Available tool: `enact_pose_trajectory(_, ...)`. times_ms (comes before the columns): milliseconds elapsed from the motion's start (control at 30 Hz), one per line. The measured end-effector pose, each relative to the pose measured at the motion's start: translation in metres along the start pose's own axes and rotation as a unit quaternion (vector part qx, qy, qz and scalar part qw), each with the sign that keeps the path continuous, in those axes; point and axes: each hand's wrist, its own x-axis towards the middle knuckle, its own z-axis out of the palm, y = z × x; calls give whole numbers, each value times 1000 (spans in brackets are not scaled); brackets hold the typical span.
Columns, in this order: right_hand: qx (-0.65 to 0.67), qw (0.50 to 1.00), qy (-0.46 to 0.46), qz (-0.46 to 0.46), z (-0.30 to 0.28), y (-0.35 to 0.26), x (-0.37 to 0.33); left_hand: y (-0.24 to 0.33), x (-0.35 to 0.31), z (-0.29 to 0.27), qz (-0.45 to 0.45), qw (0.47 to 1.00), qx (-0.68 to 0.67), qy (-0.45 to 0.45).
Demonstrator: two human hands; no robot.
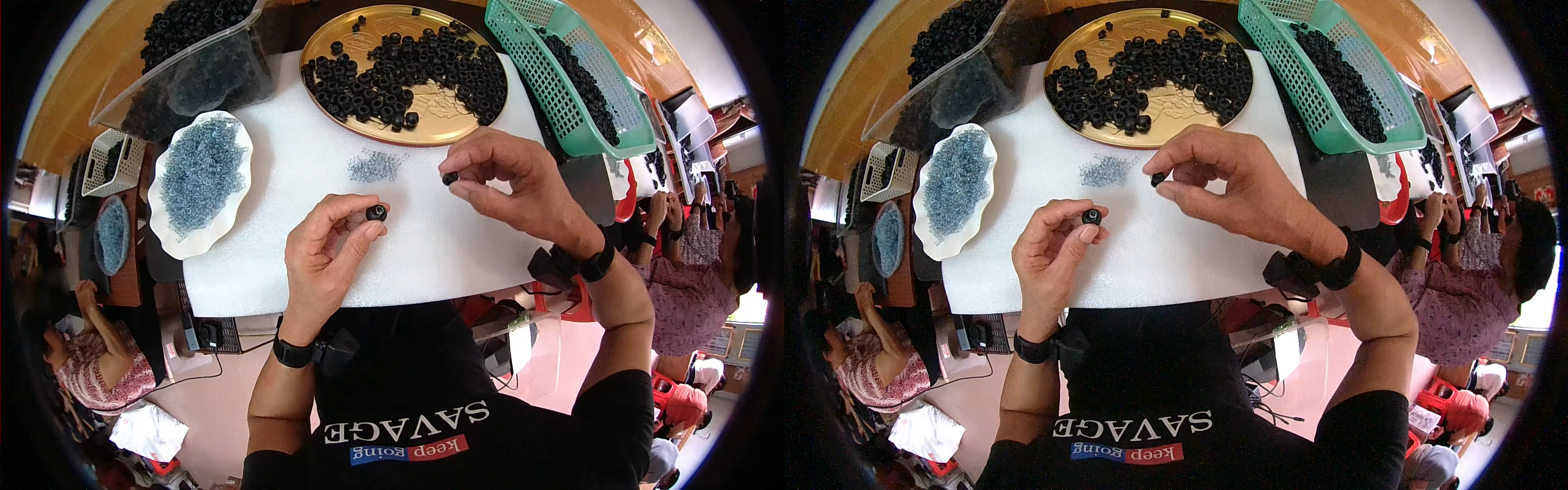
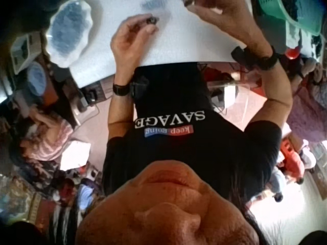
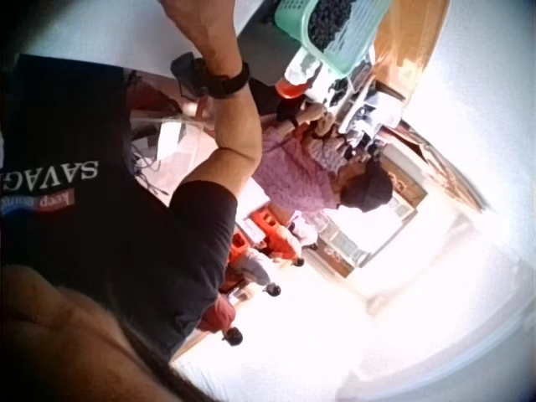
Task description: The person is assembling small plastic or rubber components, inserting a small blue part into a larger black part.
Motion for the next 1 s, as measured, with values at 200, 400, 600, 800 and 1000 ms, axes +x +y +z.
enact_pose_trajectory(200, 28, 998, 39, -50, 26, 3, -13, 2, 1, 3, 5, 1000, 3, 3)
enact_pose_trajectory(400, -46, 988, 61, -131, 36, 7, -8, 0, -1, 4, 5, 1000, -3, 9)
enact_pose_trajectory(600, 29, 996, 62, -59, 44, 12, -10, 0, -2, 4, 13, 1000, 2, 4)
enact_pose_trajectory(800, 162, 983, 67, 56, 51, 6, 1, -2, 1, 1, 9, 1000, 11, -8)
enact_pose_trajectory(1000, 146, 987, 39, 51, 60, 8, 13, -3, 2, 2, 42, 999, 13, -20)
